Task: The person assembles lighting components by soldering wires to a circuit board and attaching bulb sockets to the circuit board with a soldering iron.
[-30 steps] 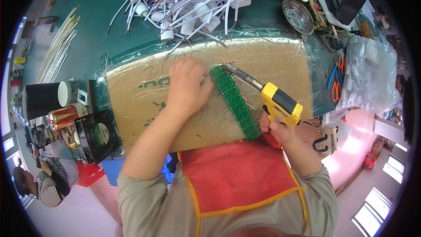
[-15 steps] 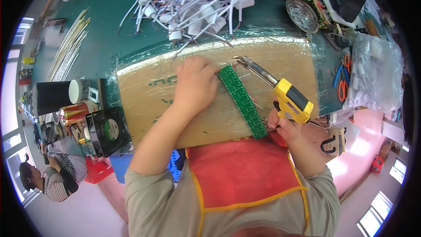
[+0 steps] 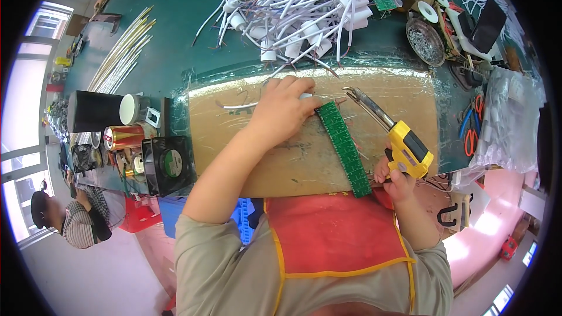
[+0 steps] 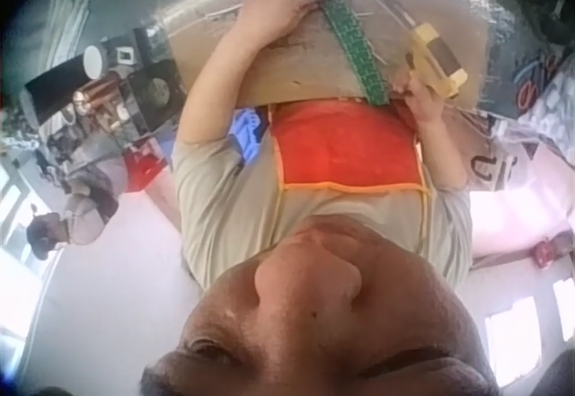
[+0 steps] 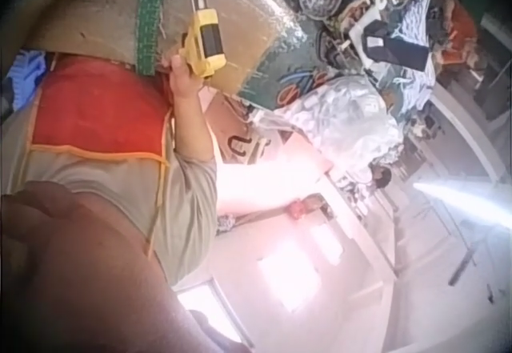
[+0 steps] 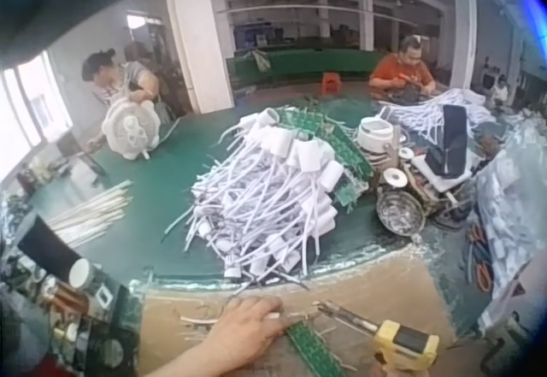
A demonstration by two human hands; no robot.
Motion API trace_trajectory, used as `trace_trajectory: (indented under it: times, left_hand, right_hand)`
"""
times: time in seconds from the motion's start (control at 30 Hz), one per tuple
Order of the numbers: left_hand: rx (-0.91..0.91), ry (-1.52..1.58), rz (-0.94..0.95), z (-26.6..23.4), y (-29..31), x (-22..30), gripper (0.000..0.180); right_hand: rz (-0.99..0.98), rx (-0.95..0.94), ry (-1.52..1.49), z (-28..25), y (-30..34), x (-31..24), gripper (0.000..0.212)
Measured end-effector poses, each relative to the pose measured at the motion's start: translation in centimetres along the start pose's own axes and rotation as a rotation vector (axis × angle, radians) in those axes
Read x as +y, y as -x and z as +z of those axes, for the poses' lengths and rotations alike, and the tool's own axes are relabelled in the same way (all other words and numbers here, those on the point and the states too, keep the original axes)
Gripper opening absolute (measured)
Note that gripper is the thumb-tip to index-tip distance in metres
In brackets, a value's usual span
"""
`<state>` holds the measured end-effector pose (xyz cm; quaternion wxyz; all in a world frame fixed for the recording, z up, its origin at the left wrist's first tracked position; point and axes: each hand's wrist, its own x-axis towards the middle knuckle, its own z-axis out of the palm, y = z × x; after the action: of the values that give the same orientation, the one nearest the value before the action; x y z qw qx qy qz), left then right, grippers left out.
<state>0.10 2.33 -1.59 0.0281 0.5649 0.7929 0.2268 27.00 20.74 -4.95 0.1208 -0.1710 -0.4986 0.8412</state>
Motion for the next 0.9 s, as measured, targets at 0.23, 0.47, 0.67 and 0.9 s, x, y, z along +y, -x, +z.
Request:
trace_trajectory:
  times: [0.23, 0.47, 0.67, 0.9]
  left_hand:
    - [0.312, 0.123, -0.523, -2.6, 0.0, -1.4, 0.031]
    - [0.312, -0.198, -0.740, -1.6, -1.6, -5.0, 0.046]
    - [0.318, -0.112, -0.765, -1.7, -1.8, -6.0, 0.042]
    - [0.866, 0.054, -0.710, -7.5, 4.1, -4.3, 0.031]
  right_hand:
    - [0.002, -0.034, -0.075, -0.8, 0.5, 0.3, 0.071]
    - [0.004, -0.050, -0.083, -0.3, 0.1, 0.1, 0.070]
    - [-0.004, -0.005, -0.036, -0.4, -0.2, 0.0, 0.073]
    - [0.075, -0.010, 0.173, -2.0, 0.7, 1.6, 0.053]
